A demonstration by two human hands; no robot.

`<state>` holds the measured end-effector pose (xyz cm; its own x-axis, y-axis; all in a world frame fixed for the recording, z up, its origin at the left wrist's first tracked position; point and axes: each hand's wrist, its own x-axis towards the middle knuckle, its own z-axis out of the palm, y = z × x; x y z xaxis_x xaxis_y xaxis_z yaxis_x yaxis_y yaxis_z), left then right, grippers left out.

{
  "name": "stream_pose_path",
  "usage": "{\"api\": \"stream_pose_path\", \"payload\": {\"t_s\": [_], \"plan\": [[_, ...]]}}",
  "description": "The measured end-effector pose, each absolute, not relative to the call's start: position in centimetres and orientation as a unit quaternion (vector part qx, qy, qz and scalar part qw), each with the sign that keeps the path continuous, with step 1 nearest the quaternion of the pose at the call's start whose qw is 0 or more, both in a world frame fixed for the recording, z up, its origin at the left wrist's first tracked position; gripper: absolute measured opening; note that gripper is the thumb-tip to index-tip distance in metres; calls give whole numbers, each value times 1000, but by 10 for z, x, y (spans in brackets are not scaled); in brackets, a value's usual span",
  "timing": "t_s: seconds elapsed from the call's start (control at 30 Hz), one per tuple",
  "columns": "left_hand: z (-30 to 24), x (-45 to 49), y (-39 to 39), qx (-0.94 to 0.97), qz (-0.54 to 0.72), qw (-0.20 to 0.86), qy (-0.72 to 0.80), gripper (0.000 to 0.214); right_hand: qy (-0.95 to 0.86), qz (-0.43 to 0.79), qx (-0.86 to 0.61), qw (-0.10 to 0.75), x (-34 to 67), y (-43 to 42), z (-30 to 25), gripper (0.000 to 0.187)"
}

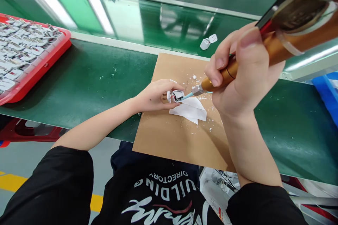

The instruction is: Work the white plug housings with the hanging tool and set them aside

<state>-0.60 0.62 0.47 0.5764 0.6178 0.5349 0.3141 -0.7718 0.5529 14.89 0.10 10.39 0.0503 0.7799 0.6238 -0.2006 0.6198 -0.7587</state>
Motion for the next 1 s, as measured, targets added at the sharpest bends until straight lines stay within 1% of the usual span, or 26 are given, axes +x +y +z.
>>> {"api": "stream_pose_path", "payload": {"t_s": [0.37, 0.7, 0.83, 1.0], "plan": [[5, -7, 6, 868, 352, 194, 292, 29, -600, 352, -264, 668, 152, 1, 102, 30], [4, -8, 8, 869, 368, 175, 282, 27, -599, 328, -294, 669, 150, 3, 102, 40], [0, -8, 9, 871, 360, 171, 287, 27, -601, 333, -280, 671, 149, 2, 103, 39], [-7, -9, 14, 880, 366, 159, 257, 26, -596, 341, -262, 678, 149, 2, 102, 39]]}}
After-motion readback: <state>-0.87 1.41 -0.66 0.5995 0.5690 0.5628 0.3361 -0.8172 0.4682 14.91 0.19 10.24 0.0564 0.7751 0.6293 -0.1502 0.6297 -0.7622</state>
